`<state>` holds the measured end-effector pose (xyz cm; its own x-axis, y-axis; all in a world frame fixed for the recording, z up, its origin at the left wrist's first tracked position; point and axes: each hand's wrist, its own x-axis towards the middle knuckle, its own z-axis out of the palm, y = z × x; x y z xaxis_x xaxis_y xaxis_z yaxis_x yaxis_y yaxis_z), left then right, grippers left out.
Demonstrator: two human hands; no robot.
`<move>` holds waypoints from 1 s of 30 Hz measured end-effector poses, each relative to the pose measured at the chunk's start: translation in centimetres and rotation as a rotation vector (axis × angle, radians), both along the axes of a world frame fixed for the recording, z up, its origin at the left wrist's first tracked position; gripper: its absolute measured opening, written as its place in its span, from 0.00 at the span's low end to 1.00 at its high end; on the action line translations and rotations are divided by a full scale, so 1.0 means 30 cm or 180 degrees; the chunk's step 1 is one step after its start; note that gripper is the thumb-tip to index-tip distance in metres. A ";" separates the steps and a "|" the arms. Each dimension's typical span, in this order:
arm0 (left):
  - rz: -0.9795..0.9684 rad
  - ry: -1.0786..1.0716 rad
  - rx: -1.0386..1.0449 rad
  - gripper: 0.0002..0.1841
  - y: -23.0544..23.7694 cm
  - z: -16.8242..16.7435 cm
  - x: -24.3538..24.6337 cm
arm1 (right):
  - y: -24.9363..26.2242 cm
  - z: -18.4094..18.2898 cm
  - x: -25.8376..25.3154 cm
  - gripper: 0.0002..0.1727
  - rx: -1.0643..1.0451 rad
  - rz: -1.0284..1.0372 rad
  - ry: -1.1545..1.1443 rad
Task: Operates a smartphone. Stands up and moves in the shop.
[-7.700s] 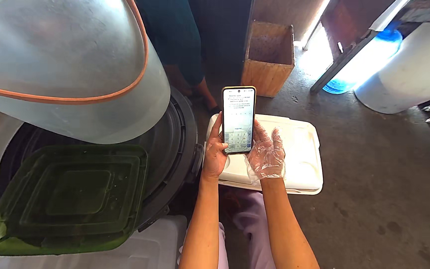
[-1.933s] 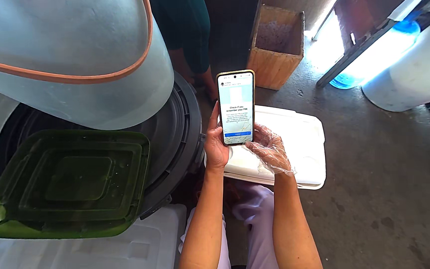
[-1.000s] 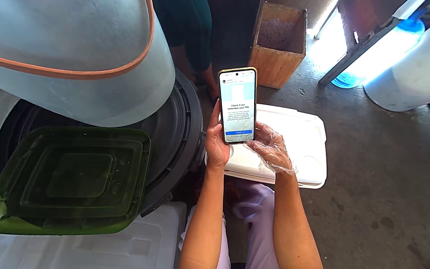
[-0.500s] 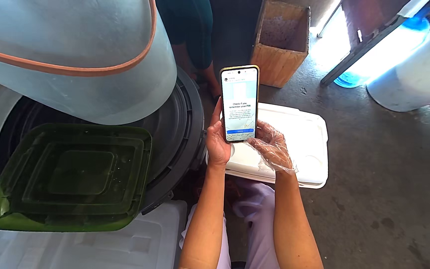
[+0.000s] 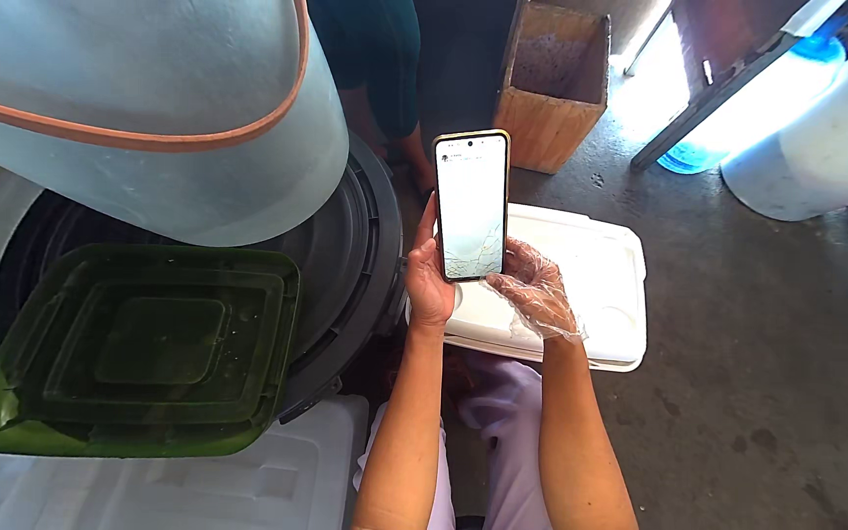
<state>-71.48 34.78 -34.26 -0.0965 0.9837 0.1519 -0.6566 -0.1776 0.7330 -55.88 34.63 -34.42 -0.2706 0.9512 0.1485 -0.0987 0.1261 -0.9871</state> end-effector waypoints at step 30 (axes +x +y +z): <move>0.0086 0.0062 0.0238 0.33 0.004 -0.016 0.003 | -0.016 -0.039 -0.120 0.52 0.0464 -0.0447 -0.0054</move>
